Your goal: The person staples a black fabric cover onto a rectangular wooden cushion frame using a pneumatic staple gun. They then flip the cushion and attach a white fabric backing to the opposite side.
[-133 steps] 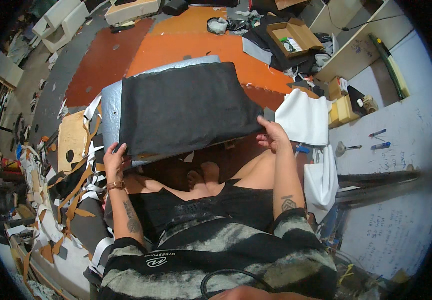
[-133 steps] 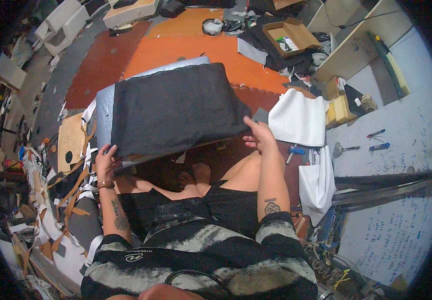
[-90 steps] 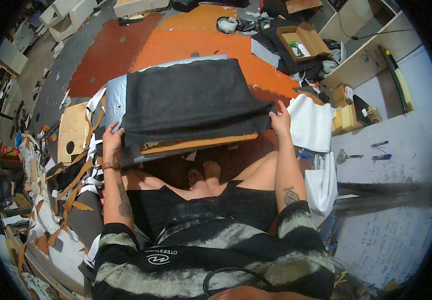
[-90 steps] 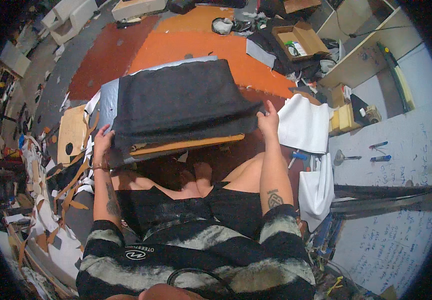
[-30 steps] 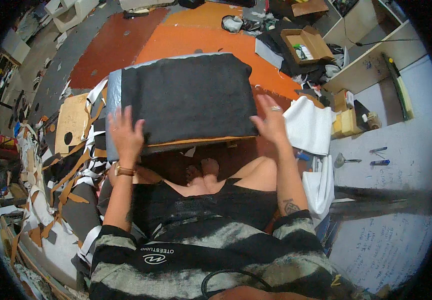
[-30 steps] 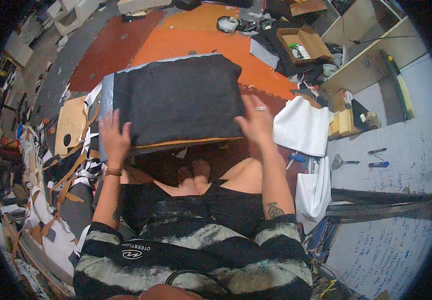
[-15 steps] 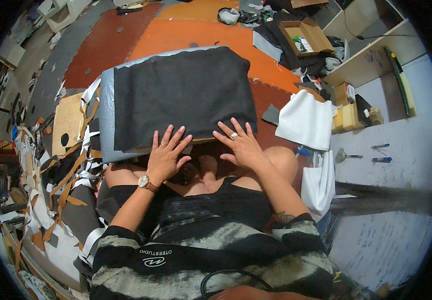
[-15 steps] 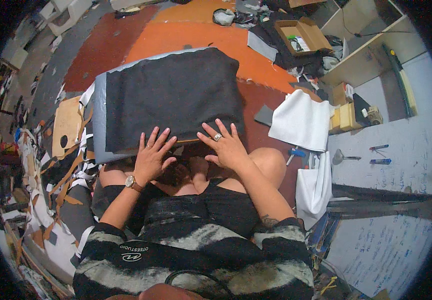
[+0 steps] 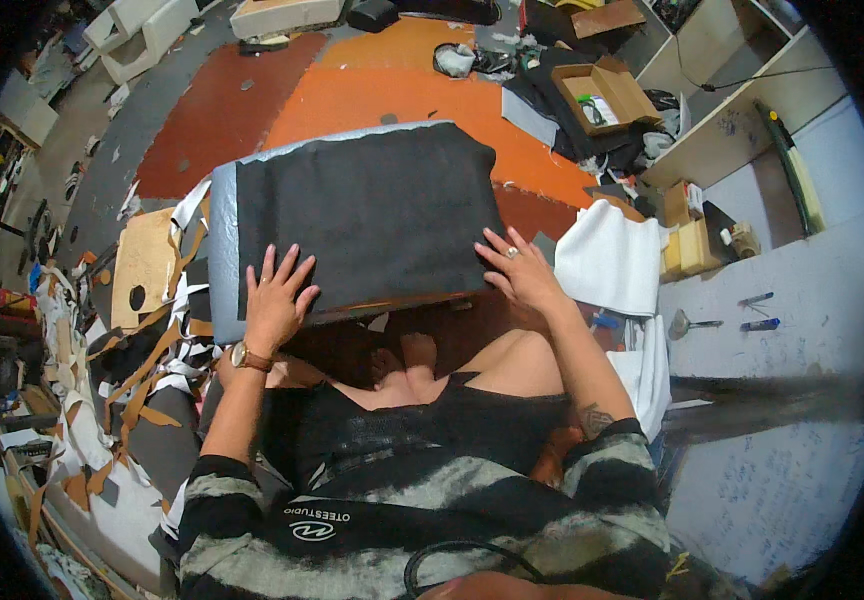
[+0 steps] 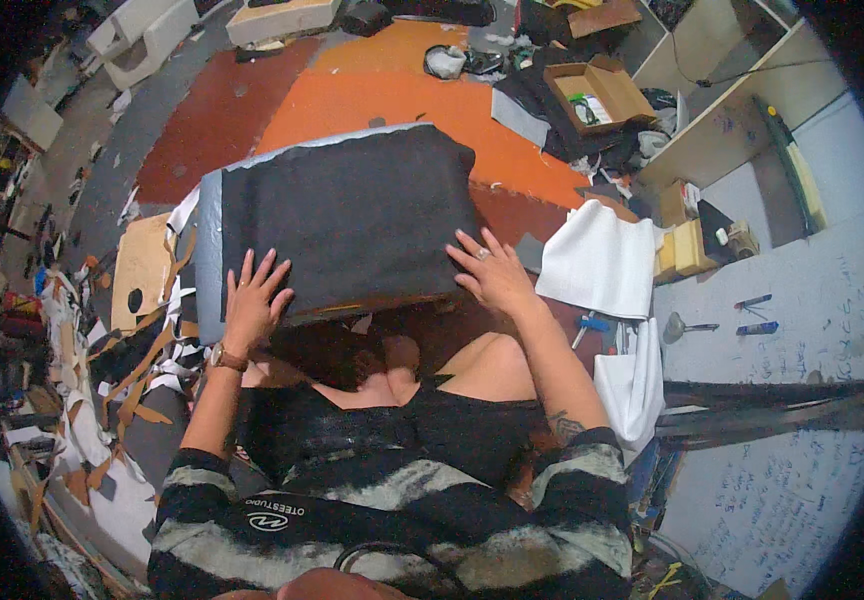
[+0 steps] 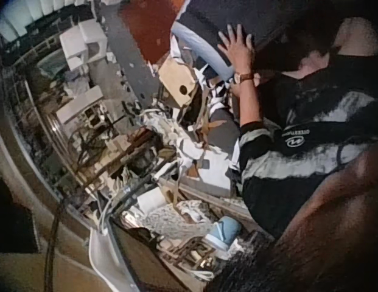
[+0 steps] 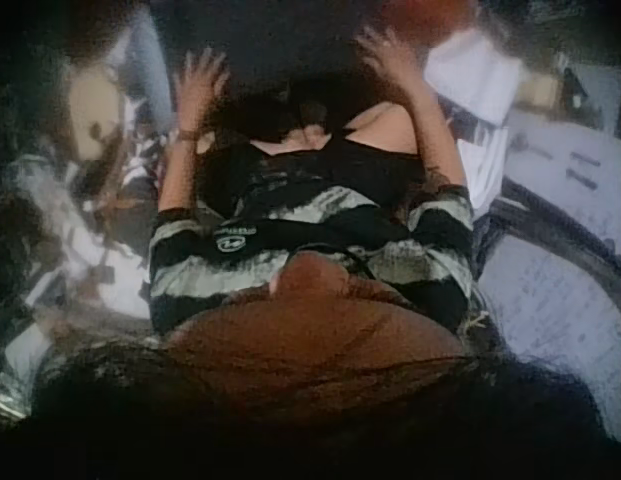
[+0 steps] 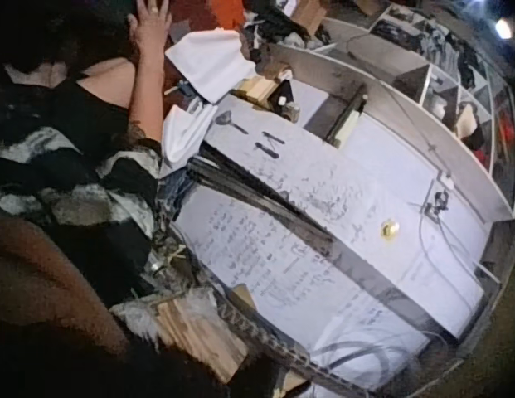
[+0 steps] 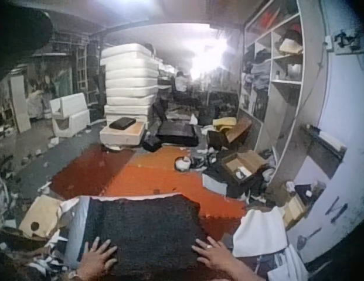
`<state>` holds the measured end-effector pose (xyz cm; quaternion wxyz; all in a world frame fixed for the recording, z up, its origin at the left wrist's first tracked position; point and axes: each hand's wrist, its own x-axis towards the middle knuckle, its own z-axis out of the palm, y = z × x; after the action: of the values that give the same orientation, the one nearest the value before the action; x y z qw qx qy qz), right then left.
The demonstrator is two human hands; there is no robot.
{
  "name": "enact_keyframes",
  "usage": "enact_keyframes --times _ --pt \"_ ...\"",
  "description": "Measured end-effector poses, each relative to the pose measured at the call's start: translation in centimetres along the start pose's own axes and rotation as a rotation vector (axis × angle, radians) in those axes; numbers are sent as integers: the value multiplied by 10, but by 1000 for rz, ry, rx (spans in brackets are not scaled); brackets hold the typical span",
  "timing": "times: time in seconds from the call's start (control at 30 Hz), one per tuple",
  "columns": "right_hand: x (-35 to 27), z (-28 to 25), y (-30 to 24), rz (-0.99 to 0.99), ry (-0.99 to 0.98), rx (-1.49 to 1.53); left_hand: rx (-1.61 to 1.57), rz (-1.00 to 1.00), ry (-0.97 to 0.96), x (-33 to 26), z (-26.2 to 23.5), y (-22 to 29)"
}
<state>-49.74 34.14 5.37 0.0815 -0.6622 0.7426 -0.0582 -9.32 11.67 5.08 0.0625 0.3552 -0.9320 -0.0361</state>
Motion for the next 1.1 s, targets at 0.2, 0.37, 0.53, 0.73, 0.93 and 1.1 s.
enact_keyframes --times 0.2,0.37,0.53,0.73,0.93,1.1 --pt "-8 10 -2 -6 28 131 -146 -63 -120 -12 0 -24" --pt "-20 8 -3 -23 154 104 -118 95 -33 -17 -3 -19" --pt "-17 10 0 -45 243 123 -214 124 -45 -24 -8 -14" --pt "-18 6 -8 -46 265 113 -235 154 -49 -25 -7 -20" --pt "-25 -2 -18 -96 260 62 -201 193 83 -36 9 -25" --pt "-32 -7 -19 -126 183 -8 -175 263 239 -47 25 -27"
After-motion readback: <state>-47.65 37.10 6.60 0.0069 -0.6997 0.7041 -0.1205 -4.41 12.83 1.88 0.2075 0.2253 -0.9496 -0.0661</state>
